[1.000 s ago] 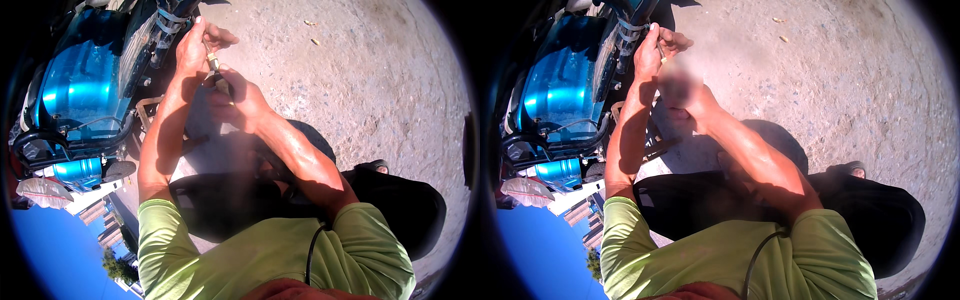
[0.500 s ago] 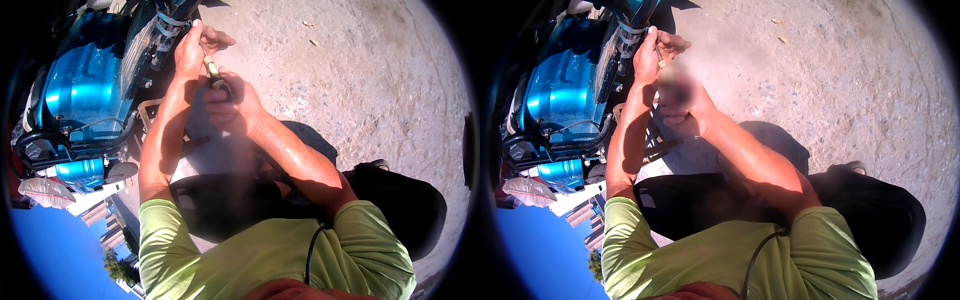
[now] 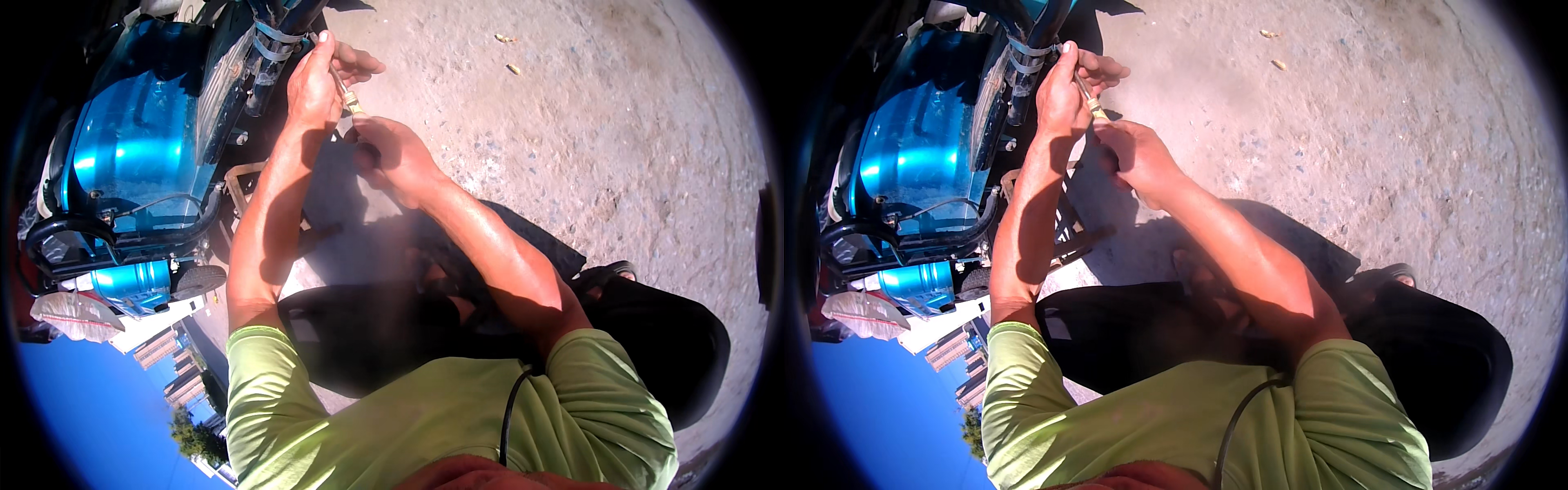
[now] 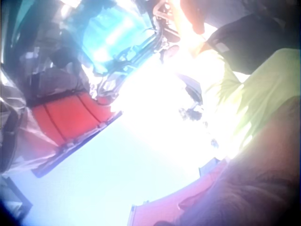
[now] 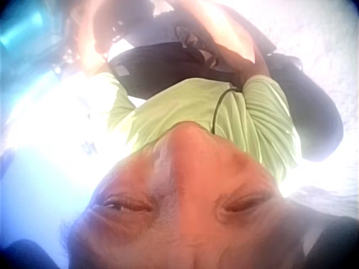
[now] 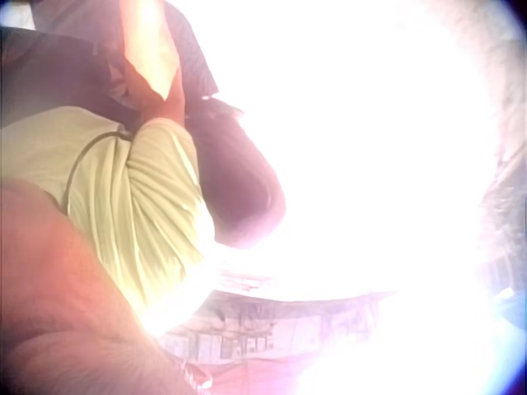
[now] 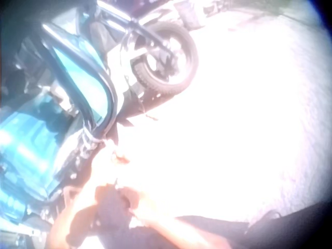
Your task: The person uses a screwdriver to pry and adjust a metal bracket on the underside of a blue vehicle, then handles and inspects a small brass cable fitting by hand.
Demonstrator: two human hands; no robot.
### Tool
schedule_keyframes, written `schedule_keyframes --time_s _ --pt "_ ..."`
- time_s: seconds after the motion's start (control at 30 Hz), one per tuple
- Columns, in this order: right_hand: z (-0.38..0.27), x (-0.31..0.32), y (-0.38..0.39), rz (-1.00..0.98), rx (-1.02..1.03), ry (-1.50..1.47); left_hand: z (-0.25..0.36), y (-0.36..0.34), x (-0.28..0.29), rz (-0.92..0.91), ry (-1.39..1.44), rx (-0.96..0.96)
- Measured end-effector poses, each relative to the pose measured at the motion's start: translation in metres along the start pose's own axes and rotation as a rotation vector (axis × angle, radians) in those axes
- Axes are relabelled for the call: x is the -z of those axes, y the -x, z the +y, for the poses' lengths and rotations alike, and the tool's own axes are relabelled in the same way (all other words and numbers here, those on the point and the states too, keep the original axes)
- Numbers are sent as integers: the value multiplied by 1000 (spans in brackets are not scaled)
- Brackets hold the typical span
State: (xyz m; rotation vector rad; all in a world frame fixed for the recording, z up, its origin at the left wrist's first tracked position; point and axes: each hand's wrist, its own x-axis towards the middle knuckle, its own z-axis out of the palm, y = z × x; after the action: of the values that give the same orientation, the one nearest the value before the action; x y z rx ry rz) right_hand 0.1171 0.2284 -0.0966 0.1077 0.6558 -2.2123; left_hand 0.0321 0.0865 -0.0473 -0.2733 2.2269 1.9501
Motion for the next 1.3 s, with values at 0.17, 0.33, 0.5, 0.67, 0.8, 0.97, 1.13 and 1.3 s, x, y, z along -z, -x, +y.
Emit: schedule_keyframes --time_s 0.17,0.33,0.5,0.67,0.8,0.97,1.13,1.3 --pt "5 2 -2 -240 -144 -544 5 0 -4 35 53 44" --pt "12 11 -3 -467 -219 -820 5 -1 -5 47 87 55" --pt "-22 -8 16 3 -44 -2 7 1 -7 -4 63 30" --pt "-11 -1 5 239 265 616 1 -3 0 -40 80 16" --pt "-11 -11 8 35 -5 82 0 -1 4 -39 109 22" --pt "4 -2 4 -392 -268 -925 6 0 -7 49 113 56" --pt "5 2 -3 -401 -226 -644 5 1 -3 26 105 47" --pt "-23 -8 15 40 -34 193 3 1 -7 17 90 36"
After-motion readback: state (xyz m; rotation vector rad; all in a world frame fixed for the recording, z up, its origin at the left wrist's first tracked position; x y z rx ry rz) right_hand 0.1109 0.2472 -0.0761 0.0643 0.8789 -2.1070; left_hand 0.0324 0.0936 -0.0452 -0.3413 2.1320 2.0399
